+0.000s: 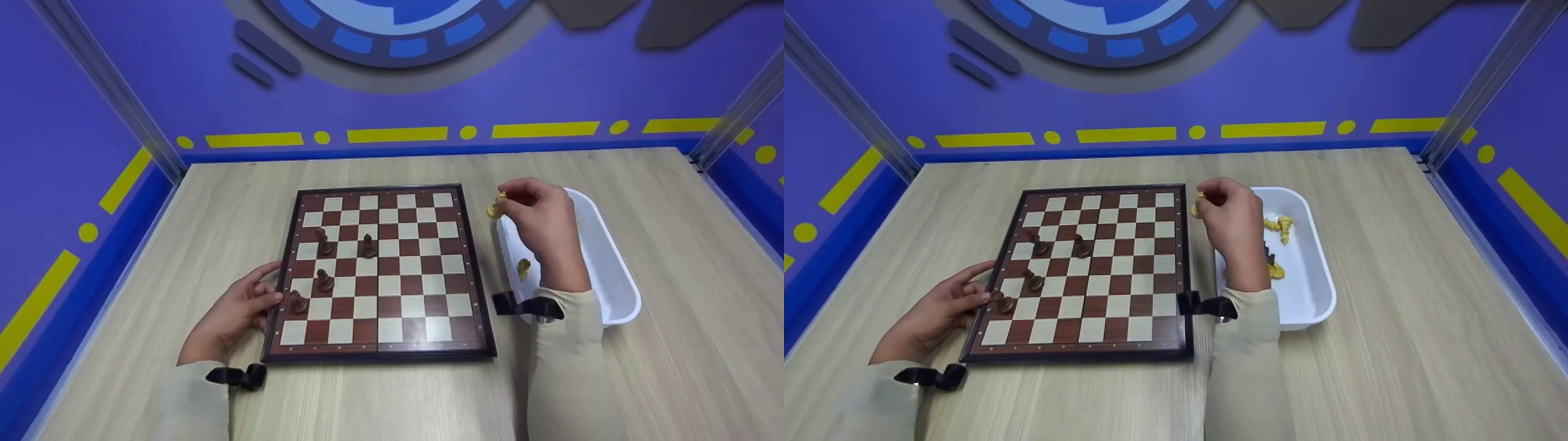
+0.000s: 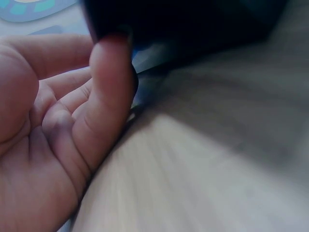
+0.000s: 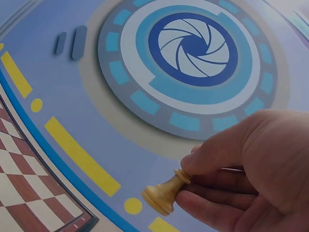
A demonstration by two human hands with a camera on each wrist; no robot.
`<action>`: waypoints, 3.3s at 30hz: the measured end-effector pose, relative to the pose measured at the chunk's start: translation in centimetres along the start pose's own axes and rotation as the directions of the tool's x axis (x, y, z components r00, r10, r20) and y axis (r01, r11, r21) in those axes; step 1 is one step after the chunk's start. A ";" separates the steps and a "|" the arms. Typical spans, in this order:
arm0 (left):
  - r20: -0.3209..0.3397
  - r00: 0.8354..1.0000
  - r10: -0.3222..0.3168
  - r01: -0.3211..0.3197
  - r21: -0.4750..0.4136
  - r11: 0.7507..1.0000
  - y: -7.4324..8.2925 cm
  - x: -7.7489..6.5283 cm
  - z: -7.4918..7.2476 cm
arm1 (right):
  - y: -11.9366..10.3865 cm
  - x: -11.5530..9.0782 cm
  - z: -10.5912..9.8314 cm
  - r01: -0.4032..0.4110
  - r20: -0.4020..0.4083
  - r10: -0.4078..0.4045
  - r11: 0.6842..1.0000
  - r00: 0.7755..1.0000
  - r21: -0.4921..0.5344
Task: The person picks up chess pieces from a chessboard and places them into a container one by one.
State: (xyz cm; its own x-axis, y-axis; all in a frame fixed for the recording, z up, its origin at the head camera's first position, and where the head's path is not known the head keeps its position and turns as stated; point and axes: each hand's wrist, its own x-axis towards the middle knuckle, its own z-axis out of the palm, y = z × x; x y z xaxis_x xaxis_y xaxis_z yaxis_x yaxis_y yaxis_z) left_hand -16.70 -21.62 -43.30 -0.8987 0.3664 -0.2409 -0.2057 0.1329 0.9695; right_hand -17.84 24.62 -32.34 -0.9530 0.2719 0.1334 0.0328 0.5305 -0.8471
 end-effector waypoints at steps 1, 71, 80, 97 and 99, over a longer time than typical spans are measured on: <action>0.000 1.000 -0.001 0.001 0.001 1.000 0.0 0.0 0.0 | 0.1 0.0 -0.1 -0.010 -0.003 0.010 1.000 1.000 -0.002; -0.012 1.000 -0.024 0.024 0.011 1.000 0.2 -0.1 0.1 | 0.7 0.4 1.6 -0.009 0.015 0.012 0.985 1.000 -0.172; -0.012 1.000 -0.019 0.019 0.008 1.000 0.0 -0.1 0.0 | 0.1 0.1 3.0 0.023 0.056 -0.014 0.987 0.998 -0.161; 0.015 1.000 -0.001 0.001 0.001 1.000 0.1 -0.1 -0.2 | -0.7 -0.3 5.2 0.155 0.093 -0.142 0.976 0.986 -0.153; 0.013 1.000 0.001 -0.001 -0.001 1.000 0.0 -0.2 -0.2 | -0.7 -0.4 5.5 0.165 0.088 -0.153 0.973 0.984 -0.158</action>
State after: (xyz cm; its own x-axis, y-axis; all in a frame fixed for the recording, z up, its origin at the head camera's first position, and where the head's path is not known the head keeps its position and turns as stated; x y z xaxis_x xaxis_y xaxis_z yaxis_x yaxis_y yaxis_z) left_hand -16.65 -21.88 -43.22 -0.8938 0.3788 -0.2401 -0.2049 0.1312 0.9699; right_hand -19.12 19.73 -34.58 -0.9696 0.1159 0.2155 -0.0780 0.6884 -0.7211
